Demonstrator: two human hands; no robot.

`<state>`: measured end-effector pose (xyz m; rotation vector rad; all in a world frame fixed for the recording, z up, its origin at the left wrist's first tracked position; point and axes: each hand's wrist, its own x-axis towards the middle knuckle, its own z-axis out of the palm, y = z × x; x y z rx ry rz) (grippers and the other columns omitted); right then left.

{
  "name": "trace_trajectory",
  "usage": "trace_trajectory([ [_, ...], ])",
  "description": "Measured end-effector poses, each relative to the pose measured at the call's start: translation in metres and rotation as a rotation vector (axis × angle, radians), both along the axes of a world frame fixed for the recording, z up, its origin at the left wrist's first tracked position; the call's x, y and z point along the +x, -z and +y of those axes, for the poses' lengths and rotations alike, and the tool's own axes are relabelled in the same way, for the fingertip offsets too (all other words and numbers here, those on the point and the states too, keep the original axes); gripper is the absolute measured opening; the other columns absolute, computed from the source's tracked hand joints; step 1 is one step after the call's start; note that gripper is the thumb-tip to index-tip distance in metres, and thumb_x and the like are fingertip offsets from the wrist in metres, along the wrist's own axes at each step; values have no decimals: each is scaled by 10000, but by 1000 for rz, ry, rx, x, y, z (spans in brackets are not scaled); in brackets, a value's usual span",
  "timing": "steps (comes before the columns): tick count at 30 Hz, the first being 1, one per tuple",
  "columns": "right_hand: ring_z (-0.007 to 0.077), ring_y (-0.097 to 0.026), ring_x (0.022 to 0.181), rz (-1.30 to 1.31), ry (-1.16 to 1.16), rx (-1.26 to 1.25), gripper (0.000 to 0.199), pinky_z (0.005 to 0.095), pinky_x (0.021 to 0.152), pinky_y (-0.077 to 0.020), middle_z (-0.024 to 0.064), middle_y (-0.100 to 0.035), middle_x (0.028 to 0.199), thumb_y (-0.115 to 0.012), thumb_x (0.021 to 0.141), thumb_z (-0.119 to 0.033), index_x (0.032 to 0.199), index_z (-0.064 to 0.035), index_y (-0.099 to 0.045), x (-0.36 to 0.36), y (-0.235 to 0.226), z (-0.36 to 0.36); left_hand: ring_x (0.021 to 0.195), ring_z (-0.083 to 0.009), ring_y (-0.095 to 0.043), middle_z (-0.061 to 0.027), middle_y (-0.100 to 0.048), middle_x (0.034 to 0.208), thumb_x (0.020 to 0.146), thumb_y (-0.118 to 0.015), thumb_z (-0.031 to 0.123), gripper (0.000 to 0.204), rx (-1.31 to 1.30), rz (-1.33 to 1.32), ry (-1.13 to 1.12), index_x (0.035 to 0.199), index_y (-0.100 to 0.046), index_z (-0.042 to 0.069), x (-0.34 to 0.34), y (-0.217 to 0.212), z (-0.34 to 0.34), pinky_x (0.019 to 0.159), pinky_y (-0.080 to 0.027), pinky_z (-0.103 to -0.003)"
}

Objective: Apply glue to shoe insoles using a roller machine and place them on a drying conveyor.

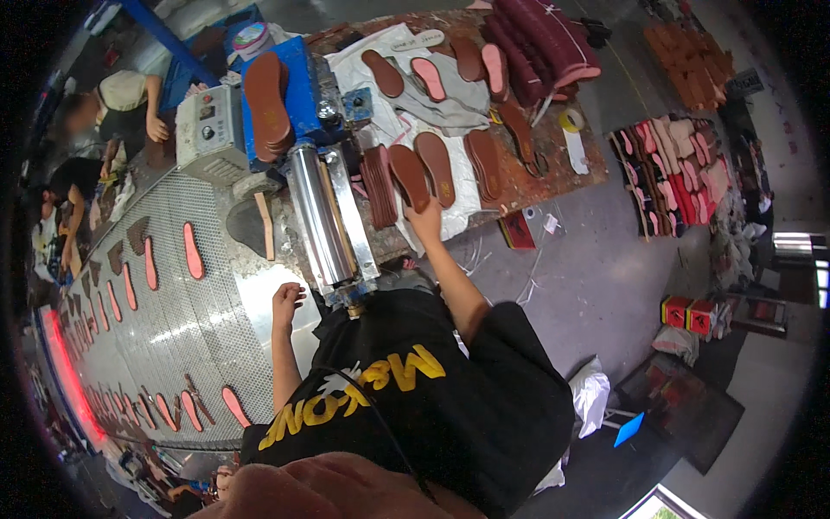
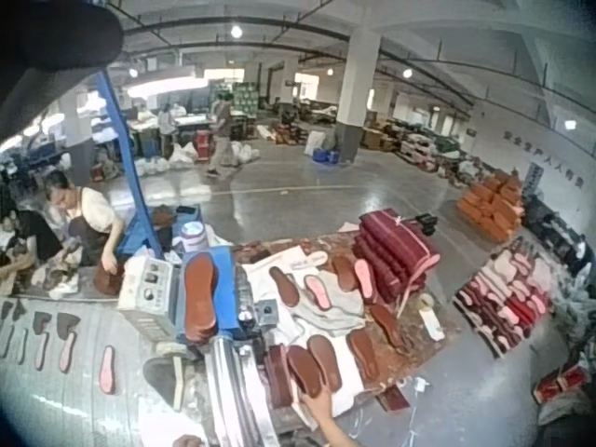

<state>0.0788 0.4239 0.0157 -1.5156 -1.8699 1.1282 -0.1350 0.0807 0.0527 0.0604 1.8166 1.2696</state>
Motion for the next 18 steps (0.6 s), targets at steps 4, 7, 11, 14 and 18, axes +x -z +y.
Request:
trace_trajectory([
  [4, 304, -494, 1010, 234, -200, 178, 600, 370, 893, -385, 178, -496, 1043, -626, 634, -132, 1202, -26, -464, 43, -78, -16, 801, -120, -578, -30, -618, 879, 817, -592, 110, 238, 14, 328, 212, 1039, -575, 23, -23, -43, 30, 695, -439, -238],
  [7, 308, -485, 996, 133, -433, 183, 587, 357, 874, -393, 155, -497, 1032, -596, 618, -111, 1192, -62, -486, 47, -139, -7, 1033, -193, -539, -105, -576, 1098, 730, -666, 99, 418, 238, 412, 333, 1123, -544, 27, -40, -91, 63, 877, -415, -300],
  [11, 336, -454, 1011, -37, -741, 387, 584, 386, 894, -381, 158, -482, 1053, -573, 612, -110, 1189, -63, -501, 9, -182, -7, 1150, -254, -464, -137, -489, 1238, 683, -695, 104, 571, 274, 592, 562, 1213, -485, 58, -46, -140, 98, 941, -376, -343],
  [14, 340, -446, 1048, 31, -816, 375, 602, 395, 919, -373, 172, -492, 1069, -570, 632, -115, 1225, -72, -471, -17, -188, -22, 1242, -315, -355, -172, -397, 1323, 590, -759, 158, 783, 385, 813, 892, 1280, -406, 48, -50, -156, 116, 1025, -293, -384],
  [18, 369, -463, 1064, 93, -654, 285, 607, 377, 914, -388, 219, -463, 1159, -562, 699, -59, 1281, -51, -388, -26, -162, -42, 1146, -381, -422, -211, -445, 1241, 557, -786, 238, 795, 408, 959, 840, 1224, -424, -1, -45, -171, 112, 981, -329, -408],
])
